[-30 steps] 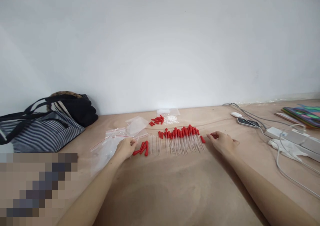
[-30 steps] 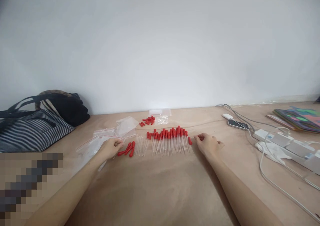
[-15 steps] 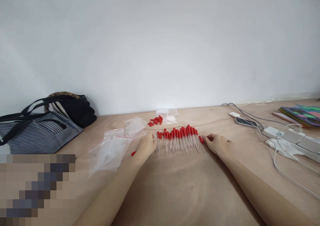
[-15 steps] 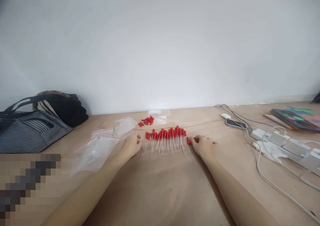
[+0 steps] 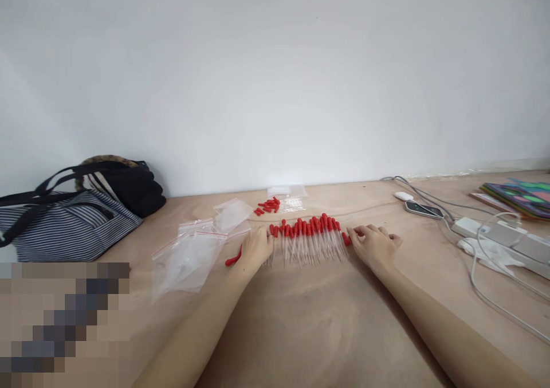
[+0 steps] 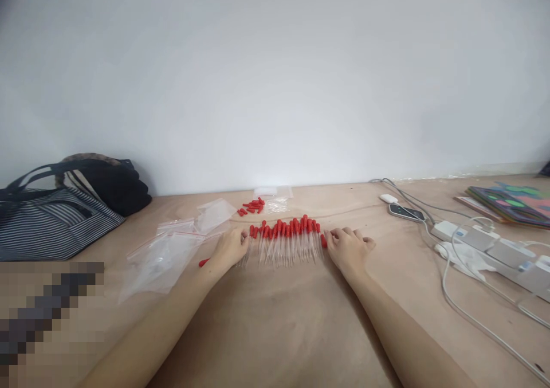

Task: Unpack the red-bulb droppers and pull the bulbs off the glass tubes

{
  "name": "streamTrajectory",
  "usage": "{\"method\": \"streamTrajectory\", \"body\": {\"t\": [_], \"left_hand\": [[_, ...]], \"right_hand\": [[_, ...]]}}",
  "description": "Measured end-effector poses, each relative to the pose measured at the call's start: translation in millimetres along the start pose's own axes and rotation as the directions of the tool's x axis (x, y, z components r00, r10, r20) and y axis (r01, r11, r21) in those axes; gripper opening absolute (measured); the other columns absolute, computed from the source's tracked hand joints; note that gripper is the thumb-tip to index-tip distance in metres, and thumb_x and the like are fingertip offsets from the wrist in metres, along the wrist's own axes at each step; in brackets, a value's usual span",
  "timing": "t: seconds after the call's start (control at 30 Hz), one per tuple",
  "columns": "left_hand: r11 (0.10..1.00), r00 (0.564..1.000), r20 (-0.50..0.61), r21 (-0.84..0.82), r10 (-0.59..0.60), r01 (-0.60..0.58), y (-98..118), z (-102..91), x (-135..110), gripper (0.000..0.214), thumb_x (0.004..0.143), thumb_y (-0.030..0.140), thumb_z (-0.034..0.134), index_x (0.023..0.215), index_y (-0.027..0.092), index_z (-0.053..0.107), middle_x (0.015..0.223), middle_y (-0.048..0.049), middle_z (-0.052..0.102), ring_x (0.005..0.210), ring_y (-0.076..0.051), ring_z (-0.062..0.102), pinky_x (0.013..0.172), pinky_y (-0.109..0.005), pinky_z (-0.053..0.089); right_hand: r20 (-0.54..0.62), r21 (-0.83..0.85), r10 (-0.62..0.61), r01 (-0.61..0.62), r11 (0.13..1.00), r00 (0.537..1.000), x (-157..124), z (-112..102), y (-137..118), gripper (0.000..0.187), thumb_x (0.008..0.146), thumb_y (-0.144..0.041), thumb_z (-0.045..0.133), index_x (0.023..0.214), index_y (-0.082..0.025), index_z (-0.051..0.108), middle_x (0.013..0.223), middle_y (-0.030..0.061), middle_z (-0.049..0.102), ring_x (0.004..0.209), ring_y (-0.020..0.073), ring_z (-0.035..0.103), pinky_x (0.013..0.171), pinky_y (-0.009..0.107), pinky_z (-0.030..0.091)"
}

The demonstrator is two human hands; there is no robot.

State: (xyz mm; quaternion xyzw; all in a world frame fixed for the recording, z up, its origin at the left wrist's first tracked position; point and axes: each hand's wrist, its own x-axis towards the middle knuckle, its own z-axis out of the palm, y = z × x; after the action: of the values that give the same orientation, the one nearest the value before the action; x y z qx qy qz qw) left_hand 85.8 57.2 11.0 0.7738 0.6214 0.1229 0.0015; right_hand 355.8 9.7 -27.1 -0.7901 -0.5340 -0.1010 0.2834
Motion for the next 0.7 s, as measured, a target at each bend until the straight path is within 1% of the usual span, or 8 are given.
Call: {"method": "streamTrajectory", "body": {"t": [0.13,0.3,0.4,0.47,0.53,0.6,0.67,0.7], "left_hand": [[1.0,1.0,-0.018,0.009,0.009,-0.008,9.2,4.2,-1.0,0.019,0.079,0.025,0.045,0.078,0.015,0.061,0.091,-0.0115,0.061,0.088,-0.023,0.058,0.072,-0.031,0.043],[0.999,1.0,-0.001,0.034,-0.01,0.01,22.0,6.1,-0.3,0.018,0.076,0.019,0.046,0.079,0.011,0.062,0.092,-0.0162,0.06,0.093,-0.027,0.056,0.076,-0.034,0.042],[0.999,0.999,0.026,0.036,-0.039,0.038,26.1,3.8,3.8,0.019,0.074,0.017,0.047,0.08,0.009,0.062,0.09,-0.0177,0.061,0.091,-0.028,0.057,0.074,-0.034,0.042],[0.998,0.997,0.052,0.026,-0.055,0.054,25.2,-2.1,4.5,0.02,0.075,0.017,0.044,0.076,0.008,0.062,0.084,-0.0176,0.062,0.085,-0.027,0.059,0.069,-0.033,0.043],[0.999,0.996,0.079,0.001,-0.038,0.038,21.3,-12.3,-0.4,0.024,0.079,0.02,0.04,0.072,0.01,0.061,0.077,-0.0143,0.062,0.077,-0.024,0.06,0.064,-0.03,0.043],[0.999,0.995,0.102,-0.036,0.016,-0.013,15.8,-24.7,-12.9,0.027,0.083,0.024,0.036,0.07,0.014,0.058,0.073,-0.0084,0.062,0.071,-0.019,0.059,0.062,-0.026,0.042],[0.993,0.988,0.114,-0.079,0.101,-0.092,10.6,-35.1,-31.6,0.026,0.086,0.026,0.035,0.072,0.017,0.055,0.073,-0.0029,0.061,0.069,-0.015,0.058,0.061,-0.023,0.04],[0.985,0.982,0.112,-0.098,0.154,-0.143,8.5,-38.2,-41.9,0.024,0.086,0.025,0.035,0.073,0.018,0.053,0.073,-0.0012,0.061,0.068,-0.014,0.057,0.06,-0.022,0.04]], "right_hand": [[-0.086,0.006,-0.117,0.118,0.993,0.989,-8.1,-3.4,-8.3,0.033,0.078,-0.04,0.04,0.067,-0.022,0.066,0.073,0.004,0.064,0.076,0.0195,0.048,0.077,0.04,0.016],[-0.177,0.034,-0.221,0.23,0.973,0.959,-18.7,-10.3,-20.9,0.032,0.079,-0.036,0.042,0.063,-0.022,0.065,0.066,0.0031,0.063,0.072,0.0175,0.047,0.079,0.039,0.015],[-0.226,0.07,-0.298,0.321,0.945,0.927,-25.7,-14.0,-28.4,0.028,0.079,-0.032,0.045,0.062,-0.021,0.064,0.066,0.0019,0.062,0.07,0.016,0.047,0.079,0.038,0.017],[-0.249,0.112,-0.359,0.394,0.912,0.9,-31.7,-15.9,-33.7,0.026,0.079,-0.029,0.047,0.061,-0.021,0.063,0.065,0.0011,0.062,0.069,0.015,0.048,0.078,0.036,0.018],[-0.267,0.177,-0.413,0.465,0.867,0.871,-38.4,-17.0,-39.7,0.024,0.079,-0.028,0.049,0.062,-0.021,0.063,0.063,0.0005,0.061,0.068,0.0145,0.048,0.076,0.035,0.021],[-0.285,0.25,-0.464,0.533,0.808,0.838,-45.5,-17.5,-46.3,0.019,0.079,-0.028,0.051,0.066,-0.022,0.064,0.064,0.0003,0.061,0.069,0.0146,0.049,0.076,0.034,0.023],[-0.306,0.302,-0.524,0.603,0.738,0.795,-52.5,-17.9,-53.7,0.013,0.078,-0.029,0.053,0.078,-0.023,0.064,0.073,0.0013,0.062,0.072,0.0152,0.05,0.076,0.034,0.025],[-0.313,0.314,-0.559,0.639,0.703,0.768,-56.1,-18.4,-57.6,0.015,0.078,-0.029,0.054,0.087,-0.023,0.064,0.08,0.0025,0.063,0.075,0.0159,0.051,0.076,0.034,0.026]]}}
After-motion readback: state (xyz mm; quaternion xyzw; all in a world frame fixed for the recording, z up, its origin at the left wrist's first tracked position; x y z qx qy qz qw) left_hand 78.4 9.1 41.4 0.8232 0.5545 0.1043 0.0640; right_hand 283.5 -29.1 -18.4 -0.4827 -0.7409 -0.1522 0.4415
